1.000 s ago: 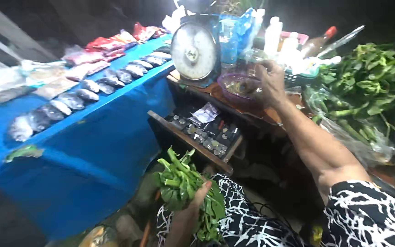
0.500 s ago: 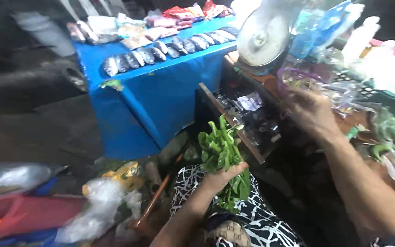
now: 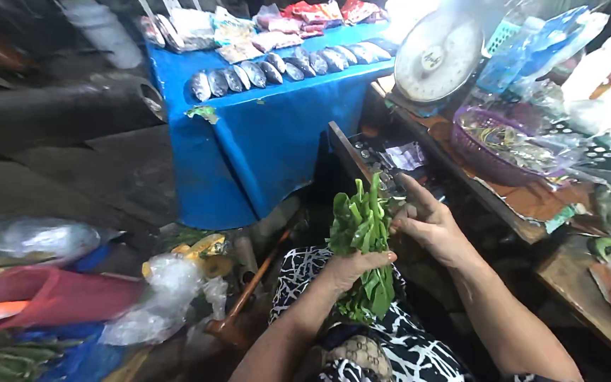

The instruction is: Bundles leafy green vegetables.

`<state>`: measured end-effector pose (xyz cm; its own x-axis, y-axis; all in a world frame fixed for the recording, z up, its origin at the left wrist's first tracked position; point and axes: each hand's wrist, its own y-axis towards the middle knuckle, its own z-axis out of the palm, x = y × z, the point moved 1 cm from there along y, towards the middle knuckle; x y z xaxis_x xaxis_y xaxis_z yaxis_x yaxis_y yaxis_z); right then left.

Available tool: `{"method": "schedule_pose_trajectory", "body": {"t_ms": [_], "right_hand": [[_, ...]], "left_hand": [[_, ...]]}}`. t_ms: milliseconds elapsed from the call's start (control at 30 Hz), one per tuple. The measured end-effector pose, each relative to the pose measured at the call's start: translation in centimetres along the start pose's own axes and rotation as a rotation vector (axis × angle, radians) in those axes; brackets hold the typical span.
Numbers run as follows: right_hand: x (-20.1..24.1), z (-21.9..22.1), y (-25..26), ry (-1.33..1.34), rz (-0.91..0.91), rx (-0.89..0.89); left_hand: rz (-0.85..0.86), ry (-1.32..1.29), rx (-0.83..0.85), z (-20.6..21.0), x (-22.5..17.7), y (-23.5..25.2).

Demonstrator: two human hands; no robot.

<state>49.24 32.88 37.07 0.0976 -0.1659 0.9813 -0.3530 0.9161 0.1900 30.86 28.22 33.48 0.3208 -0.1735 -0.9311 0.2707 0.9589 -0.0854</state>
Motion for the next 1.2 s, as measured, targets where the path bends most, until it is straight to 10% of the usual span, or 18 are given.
{"method": "schedule_pose_trajectory", "body": {"t_ms": [200, 500, 633, 933, 1067, 1200], "right_hand": [[0.1, -1.4, -2.6, 0.68, -0.071, 0.046], [4.0, -1.8, -4.5, 0.461, -0.202, 0.184], [4.4, -1.6, -4.2, 0.237, -0.213, 0.235], [3.5, -3.2, -4.2, 0.33, -0.221, 0.254], [3.9, -2.6, -4.3, 0.252, -0.179, 0.363], [4.4, -0.4, -5.6, -0.085, -0.076, 0.607]], "left_hand": [[0.079, -0.137, 0.16, -0.8, 0.5, 1.1], [0.127, 0.852, 0.027, -0.3, -0.6, -0.5], [0.566, 1.163, 0.07, -0.8, -0.3, 0.7], [0.172, 0.908, 0.019, -2.1, -1.5, -1.0], [0.49, 1.18, 0.109, -1.5, -0.8, 0.2], [0.388, 1.375, 0.215, -0.6, -1.6, 0.7]]}}
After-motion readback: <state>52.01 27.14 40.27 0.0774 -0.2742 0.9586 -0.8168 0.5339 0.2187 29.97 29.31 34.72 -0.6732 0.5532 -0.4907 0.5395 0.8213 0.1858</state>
